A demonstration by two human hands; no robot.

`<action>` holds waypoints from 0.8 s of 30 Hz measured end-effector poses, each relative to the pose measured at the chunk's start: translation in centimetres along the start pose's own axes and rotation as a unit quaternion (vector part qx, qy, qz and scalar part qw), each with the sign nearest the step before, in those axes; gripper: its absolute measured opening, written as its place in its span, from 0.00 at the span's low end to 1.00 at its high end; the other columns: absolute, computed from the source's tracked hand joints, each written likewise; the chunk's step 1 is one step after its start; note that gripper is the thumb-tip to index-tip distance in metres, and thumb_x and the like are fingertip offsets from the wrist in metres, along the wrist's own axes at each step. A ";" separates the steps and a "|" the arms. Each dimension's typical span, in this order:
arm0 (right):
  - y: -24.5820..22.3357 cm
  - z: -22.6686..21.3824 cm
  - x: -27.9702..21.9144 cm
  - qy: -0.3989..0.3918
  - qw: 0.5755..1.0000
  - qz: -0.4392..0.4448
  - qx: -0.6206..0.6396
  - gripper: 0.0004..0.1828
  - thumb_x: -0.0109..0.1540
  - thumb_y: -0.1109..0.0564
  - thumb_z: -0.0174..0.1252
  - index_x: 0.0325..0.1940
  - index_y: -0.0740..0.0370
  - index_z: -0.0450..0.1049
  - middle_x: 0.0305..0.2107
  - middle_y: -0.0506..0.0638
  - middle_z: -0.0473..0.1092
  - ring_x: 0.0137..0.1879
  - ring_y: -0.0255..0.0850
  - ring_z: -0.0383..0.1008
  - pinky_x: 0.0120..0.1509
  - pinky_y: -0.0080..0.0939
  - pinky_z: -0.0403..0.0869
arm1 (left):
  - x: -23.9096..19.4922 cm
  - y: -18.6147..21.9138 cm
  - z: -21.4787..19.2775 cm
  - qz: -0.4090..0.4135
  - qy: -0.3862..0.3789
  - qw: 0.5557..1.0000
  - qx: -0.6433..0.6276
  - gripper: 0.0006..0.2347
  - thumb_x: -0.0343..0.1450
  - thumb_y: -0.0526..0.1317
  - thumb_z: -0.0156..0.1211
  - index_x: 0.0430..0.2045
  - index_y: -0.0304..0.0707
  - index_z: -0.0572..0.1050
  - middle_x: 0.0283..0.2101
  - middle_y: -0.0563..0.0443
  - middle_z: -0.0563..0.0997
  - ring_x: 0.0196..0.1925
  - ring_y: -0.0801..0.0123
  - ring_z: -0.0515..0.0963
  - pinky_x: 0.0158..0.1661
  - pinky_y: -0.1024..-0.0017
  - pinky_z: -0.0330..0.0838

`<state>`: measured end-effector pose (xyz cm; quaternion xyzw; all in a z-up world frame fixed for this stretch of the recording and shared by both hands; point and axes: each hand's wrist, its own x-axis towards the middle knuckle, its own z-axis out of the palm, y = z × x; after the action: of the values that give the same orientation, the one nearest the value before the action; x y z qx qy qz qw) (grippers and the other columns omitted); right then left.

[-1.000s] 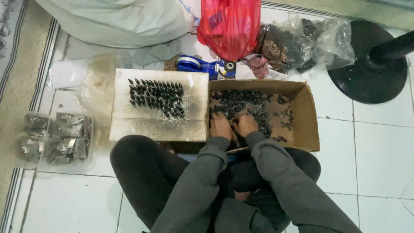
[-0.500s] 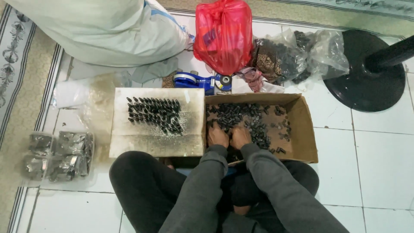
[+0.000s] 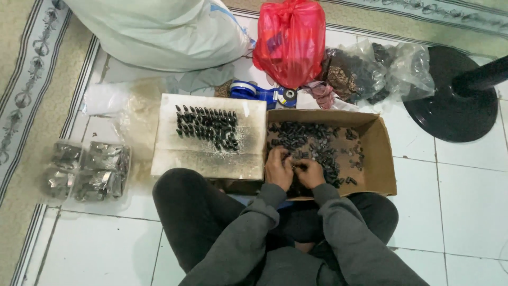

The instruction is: The person sits on the floor and repeatedly picks up small black metal pieces from a cardboard box. They place the pieces onto a white rectangular board, arranging them in neat rows. The person continues this sorting process throughout the clip.

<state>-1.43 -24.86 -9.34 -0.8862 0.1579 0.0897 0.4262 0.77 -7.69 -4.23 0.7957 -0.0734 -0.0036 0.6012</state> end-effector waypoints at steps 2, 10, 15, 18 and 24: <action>0.3 -0.1 -0.1 0.023 0.999 -0.005 0.024 0.13 0.64 0.61 0.63 0.52 0.62 0.83 0.44 0.66 0.79 0.56 0.68 0.78 0.58 0.71 0.79 | -1.0 0.3 -1.7 -0.018 -0.010 0.998 -0.055 0.09 0.81 0.32 0.55 0.54 0.33 0.67 0.49 0.35 0.75 0.51 0.35 0.82 0.48 0.40 0.85; -5.3 -2.4 -3.3 0.095 0.988 -0.080 0.094 0.11 0.65 0.64 0.65 0.52 0.67 0.83 0.37 0.68 0.78 0.51 0.64 0.79 0.50 0.66 0.81 | -2.5 1.4 -7.1 -0.004 0.005 0.991 -0.134 0.07 0.80 0.40 0.67 0.49 0.41 0.78 0.43 0.44 0.83 0.50 0.46 0.85 0.41 0.48 0.88; -6.0 -2.0 -3.5 0.132 0.979 -0.069 0.136 0.08 0.66 0.61 0.70 0.48 0.66 0.83 0.35 0.63 0.79 0.47 0.55 0.82 0.48 0.60 0.82 | -2.6 2.7 -8.9 -0.024 0.002 0.978 -0.207 0.10 0.78 0.39 0.69 0.49 0.34 0.78 0.45 0.35 0.82 0.53 0.35 0.84 0.46 0.37 0.86; -12.2 -2.8 -6.4 0.137 0.968 -0.082 0.191 0.09 0.66 0.59 0.70 0.50 0.64 0.85 0.34 0.64 0.80 0.46 0.51 0.82 0.45 0.55 0.82 | -2.5 3.7 -10.1 -0.003 -0.005 0.977 -0.215 0.09 0.79 0.38 0.68 0.49 0.35 0.80 0.45 0.38 0.83 0.51 0.38 0.85 0.44 0.42 0.86; -15.0 -1.8 -7.6 0.170 0.946 -0.101 0.256 0.12 0.63 0.59 0.75 0.46 0.68 0.83 0.30 0.64 0.80 0.42 0.43 0.81 0.43 0.48 0.81 | -2.4 4.0 -11.0 -0.022 0.000 0.960 -0.279 0.09 0.77 0.36 0.70 0.49 0.33 0.82 0.44 0.37 0.86 0.51 0.42 0.87 0.44 0.47 0.89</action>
<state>-3.16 -15.93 4.87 -0.7606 0.1554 -0.1496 0.6123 -1.04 2.05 2.46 0.5975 -0.0523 -0.0371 0.7993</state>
